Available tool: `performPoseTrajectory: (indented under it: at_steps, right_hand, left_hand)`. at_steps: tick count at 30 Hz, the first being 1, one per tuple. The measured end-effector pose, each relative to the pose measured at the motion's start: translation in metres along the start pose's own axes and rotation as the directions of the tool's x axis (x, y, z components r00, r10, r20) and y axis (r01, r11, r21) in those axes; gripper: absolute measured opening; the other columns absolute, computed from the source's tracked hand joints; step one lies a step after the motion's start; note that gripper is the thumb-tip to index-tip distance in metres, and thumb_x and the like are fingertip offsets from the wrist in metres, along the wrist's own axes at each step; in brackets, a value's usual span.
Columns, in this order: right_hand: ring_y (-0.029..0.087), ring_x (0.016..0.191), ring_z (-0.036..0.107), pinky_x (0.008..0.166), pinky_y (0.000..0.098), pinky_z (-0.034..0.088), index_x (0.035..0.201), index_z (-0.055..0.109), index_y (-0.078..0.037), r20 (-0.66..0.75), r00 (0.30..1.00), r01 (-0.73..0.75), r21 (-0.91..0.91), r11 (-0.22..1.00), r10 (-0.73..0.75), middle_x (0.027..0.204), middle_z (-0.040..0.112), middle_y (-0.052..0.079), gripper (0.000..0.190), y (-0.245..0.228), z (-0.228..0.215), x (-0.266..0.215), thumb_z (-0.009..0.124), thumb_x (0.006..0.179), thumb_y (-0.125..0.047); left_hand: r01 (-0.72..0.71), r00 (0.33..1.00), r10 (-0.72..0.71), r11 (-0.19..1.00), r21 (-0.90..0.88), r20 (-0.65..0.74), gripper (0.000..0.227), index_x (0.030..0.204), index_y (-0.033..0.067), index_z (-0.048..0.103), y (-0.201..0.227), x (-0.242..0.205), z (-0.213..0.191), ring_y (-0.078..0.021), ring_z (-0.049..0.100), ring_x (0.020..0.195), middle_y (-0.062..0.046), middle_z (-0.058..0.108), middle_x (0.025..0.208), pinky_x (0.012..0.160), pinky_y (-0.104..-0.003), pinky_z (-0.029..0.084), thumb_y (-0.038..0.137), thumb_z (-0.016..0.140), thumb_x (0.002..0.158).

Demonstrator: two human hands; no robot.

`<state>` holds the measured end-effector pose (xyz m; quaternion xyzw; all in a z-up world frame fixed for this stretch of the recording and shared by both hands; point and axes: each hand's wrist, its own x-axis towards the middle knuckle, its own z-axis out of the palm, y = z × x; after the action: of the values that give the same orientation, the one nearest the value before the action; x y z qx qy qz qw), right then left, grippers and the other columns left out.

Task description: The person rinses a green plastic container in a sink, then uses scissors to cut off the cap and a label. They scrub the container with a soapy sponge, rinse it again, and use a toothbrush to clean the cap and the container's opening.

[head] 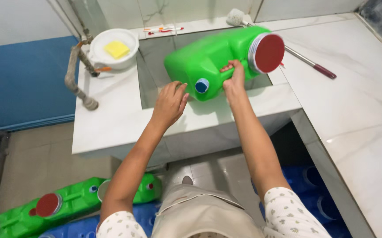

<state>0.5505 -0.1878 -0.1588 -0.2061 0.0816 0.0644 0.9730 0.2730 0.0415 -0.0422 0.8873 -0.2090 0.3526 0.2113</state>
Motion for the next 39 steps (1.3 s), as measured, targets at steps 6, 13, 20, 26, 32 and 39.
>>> performPoseTrajectory:
  at_steps: [6, 13, 20, 26, 32, 39]
  right_hand:
    - [0.022, 0.055, 0.048, 0.055, 0.0393, 0.049, 0.069, 0.048, -0.009, -0.207, 0.976, 0.069, -0.008, 0.998, -0.069, 0.061, 0.046, 0.006, 0.019, 0.031, -0.056, 0.105, 0.061, 0.081, -0.002]
    - [0.020, 0.061, 0.051, 0.061, 0.0350, 0.050, 0.073, 0.047, -0.011, -0.248, 0.969, -0.020, -0.006, 1.000, 0.018, 0.065, 0.049, 0.004, 0.023, 0.014, -0.095, 0.147, 0.066, 0.086, -0.005]
    - [0.014, 0.063, 0.050, 0.061, 0.0291, 0.049, 0.092, 0.058, -0.008, -0.183, 0.983, 0.041, 0.055, 0.998, -0.031, 0.070, 0.050, 0.002, 0.023, 0.029, -0.091, 0.134, 0.064, 0.102, -0.028]
    - [0.019, 0.074, 0.058, 0.083, 0.0356, 0.058, 0.084, 0.050, -0.009, -0.404, 0.912, 0.066, -0.022, 0.998, -0.069, 0.077, 0.055, 0.006, 0.038, 0.021, -0.054, 0.059, 0.057, 0.104, -0.041]
    - [0.023, 0.080, 0.059, 0.091, 0.0418, 0.057, 0.088, 0.052, -0.006, -0.400, 0.916, -0.002, -0.066, 0.998, -0.025, 0.080, 0.056, 0.009, 0.042, 0.002, -0.044, 0.039, 0.054, 0.104, -0.045]
    - [0.024, 0.098, 0.064, 0.091, 0.0404, 0.055, 0.103, 0.054, -0.006, -0.461, 0.843, -0.437, -0.286, 0.853, 0.278, 0.098, 0.065, 0.012, 0.039, -0.038, -0.026, 0.015, 0.049, 0.105, -0.044]
  left_hand:
    - [0.033, 0.978, -0.023, 0.999, -0.043, 0.207, 0.043, 0.126, -0.0023, 0.063, -0.107, 0.070, 0.107, -0.0397, 0.060, 0.106, -0.024, 0.062, 0.117, 0.090, -0.048, 0.049, 0.022, 0.070, 0.091]
    - [0.448, 0.886, -0.463, 0.851, 0.274, -0.010, 0.027, 0.111, -0.0086, 0.064, -0.330, 0.085, 0.153, -0.0463, 0.058, 0.116, -0.028, 0.062, 0.117, 0.107, -0.052, 0.044, 0.016, 0.063, 0.101]
    - [0.624, 0.688, -0.704, 0.448, 0.640, -0.177, 0.042, 0.117, -0.0140, 0.061, -0.534, 0.077, 0.121, -0.0475, 0.057, 0.121, -0.032, 0.060, 0.126, 0.108, -0.053, 0.041, 0.026, 0.058, 0.104]
    - [0.569, 0.618, -0.785, 0.415, 0.710, -0.036, 0.041, 0.118, -0.0128, 0.062, -0.560, 0.047, 0.133, -0.0456, 0.059, 0.116, -0.031, 0.063, 0.124, 0.103, -0.052, 0.044, 0.026, 0.056, 0.105]
    - [0.538, 0.594, -0.804, 0.381, 0.752, -0.018, 0.040, 0.119, -0.0116, 0.062, -0.577, 0.032, 0.119, -0.0436, 0.062, 0.111, -0.030, 0.065, 0.122, 0.097, -0.051, 0.047, 0.026, 0.055, 0.106]
    - [0.496, 0.583, -0.808, 0.274, 0.824, -0.082, 0.039, 0.119, -0.0102, 0.063, -0.572, 0.019, 0.071, -0.0413, 0.064, 0.106, -0.028, 0.067, 0.120, 0.091, -0.049, 0.050, 0.026, 0.054, 0.108]
